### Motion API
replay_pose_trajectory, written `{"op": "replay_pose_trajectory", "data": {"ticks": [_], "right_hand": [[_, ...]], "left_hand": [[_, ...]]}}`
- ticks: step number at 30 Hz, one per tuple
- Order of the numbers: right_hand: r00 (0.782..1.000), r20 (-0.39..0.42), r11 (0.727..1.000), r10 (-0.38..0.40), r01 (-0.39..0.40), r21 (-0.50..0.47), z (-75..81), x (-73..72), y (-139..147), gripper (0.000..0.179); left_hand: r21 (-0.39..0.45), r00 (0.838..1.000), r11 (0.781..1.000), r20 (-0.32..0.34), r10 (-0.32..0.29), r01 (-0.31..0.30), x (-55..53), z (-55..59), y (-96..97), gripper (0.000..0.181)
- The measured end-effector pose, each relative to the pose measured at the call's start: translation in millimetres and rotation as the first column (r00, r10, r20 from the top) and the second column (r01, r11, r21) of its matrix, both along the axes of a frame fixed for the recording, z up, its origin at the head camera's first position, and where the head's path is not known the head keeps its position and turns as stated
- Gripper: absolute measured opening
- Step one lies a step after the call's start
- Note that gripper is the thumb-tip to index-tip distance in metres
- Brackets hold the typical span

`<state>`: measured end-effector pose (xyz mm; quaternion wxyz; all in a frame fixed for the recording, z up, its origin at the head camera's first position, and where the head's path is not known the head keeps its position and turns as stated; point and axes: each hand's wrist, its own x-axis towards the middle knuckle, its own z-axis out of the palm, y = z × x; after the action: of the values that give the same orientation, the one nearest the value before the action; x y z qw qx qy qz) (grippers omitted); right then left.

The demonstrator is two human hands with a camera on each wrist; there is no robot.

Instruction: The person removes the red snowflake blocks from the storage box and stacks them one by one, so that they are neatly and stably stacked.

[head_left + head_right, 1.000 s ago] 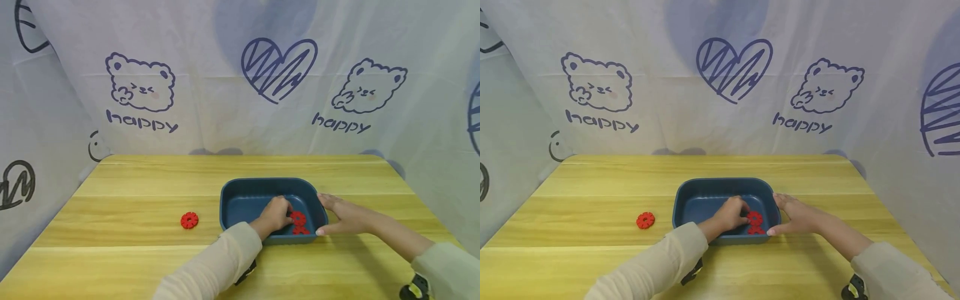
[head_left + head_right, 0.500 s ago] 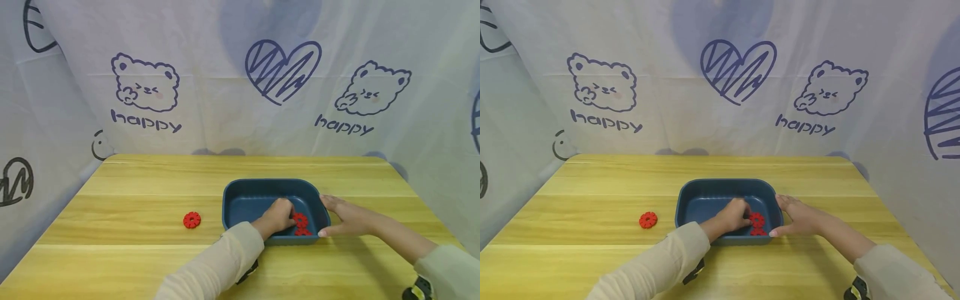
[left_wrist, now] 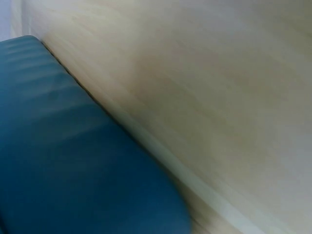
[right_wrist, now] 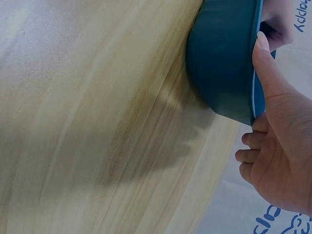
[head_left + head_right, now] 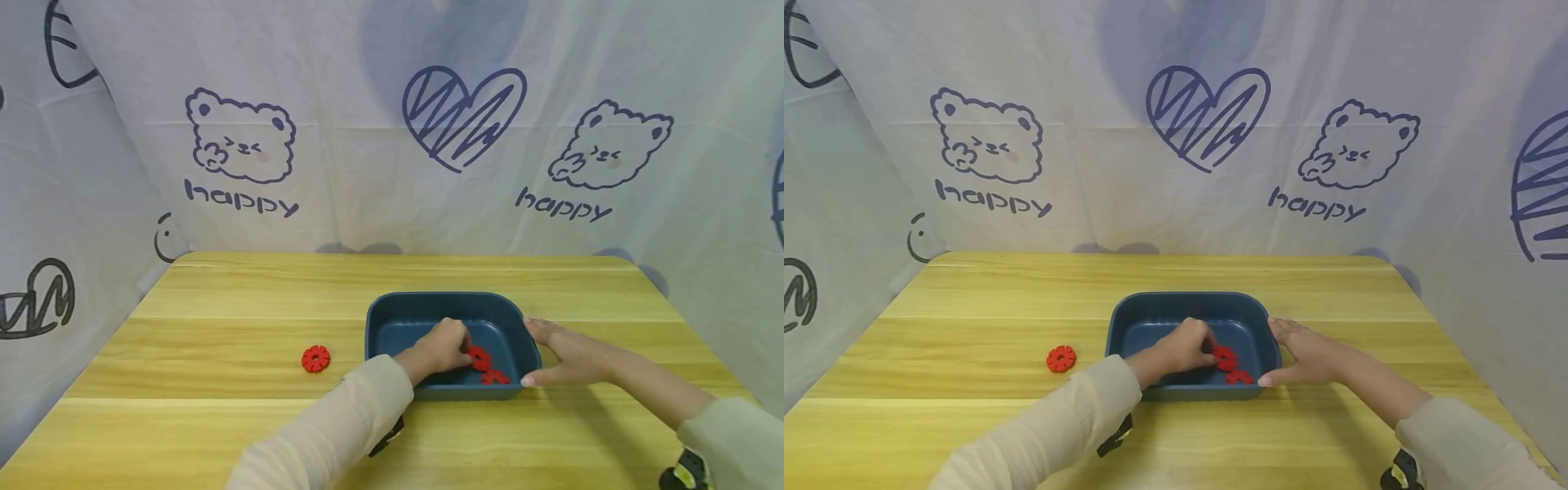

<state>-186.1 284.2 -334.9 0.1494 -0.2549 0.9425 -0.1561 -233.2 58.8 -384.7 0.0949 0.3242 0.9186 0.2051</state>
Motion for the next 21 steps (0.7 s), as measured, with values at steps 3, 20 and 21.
{"op": "replay_pose_trajectory", "data": {"ticks": [3, 20, 21], "right_hand": [[1.0, 0.004, 1.0, 0.0, 0.0, 0.002, 0.9, 0.0, -1, 0.106], [1.0, -0.001, 1.0, -0.001, 0.001, 0.022, -0.2, -0.1, -3, 0.108], [1.0, -0.001, 1.0, 0.0, 0.0, 0.021, -0.4, 0.0, -3, 0.108]], "left_hand": [[-0.003, 1.0, 1.0, 0.007, -0.013, 0.013, 0.1, 2.2, -7.2, 0.013], [0.039, 0.987, 0.993, -0.121, -0.11, 0.115, 6.7, 10.0, -45.1, 0.015], [0.045, 0.986, 0.992, -0.124, -0.115, 0.121, 7.2, 10.6, -47.3, 0.015]]}}
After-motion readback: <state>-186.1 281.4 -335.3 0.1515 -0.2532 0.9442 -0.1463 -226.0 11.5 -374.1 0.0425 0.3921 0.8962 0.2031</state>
